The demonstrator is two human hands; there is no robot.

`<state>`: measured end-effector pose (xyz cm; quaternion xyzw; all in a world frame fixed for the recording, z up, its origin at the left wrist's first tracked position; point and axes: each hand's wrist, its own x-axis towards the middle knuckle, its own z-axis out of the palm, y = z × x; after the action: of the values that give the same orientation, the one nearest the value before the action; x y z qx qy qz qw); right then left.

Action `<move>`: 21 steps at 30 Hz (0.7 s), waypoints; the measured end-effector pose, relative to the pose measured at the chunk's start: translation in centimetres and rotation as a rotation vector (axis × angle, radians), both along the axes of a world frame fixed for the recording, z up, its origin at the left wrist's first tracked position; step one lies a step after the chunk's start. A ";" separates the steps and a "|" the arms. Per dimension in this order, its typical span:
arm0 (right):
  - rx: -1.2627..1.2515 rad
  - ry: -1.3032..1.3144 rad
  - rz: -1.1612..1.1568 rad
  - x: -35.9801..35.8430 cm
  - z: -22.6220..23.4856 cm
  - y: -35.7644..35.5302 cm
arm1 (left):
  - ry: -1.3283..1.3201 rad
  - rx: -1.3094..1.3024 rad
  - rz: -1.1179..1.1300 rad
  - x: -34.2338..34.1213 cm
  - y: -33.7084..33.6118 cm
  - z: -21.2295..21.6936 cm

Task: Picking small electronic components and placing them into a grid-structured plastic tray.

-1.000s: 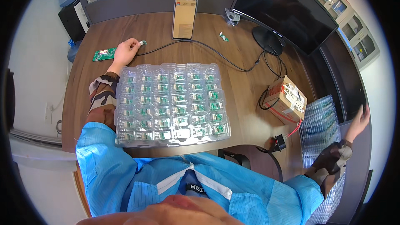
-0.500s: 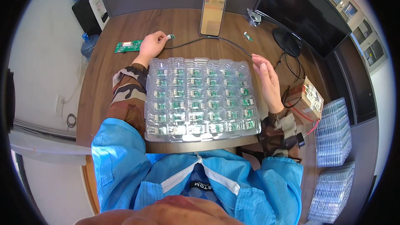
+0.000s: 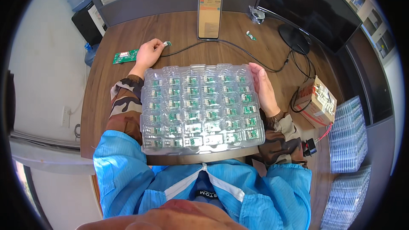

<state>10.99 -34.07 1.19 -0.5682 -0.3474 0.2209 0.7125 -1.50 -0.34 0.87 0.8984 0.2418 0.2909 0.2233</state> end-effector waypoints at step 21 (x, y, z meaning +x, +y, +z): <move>-0.118 -0.047 -0.049 -0.2 0.3 -0.5 | -0.003 -0.023 -0.020 -0.1 -0.5 0.7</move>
<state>10.81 -34.55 1.52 -0.6224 -0.3367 0.2100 0.6746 -1.60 -0.88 1.54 0.8977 0.2356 0.2872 0.2371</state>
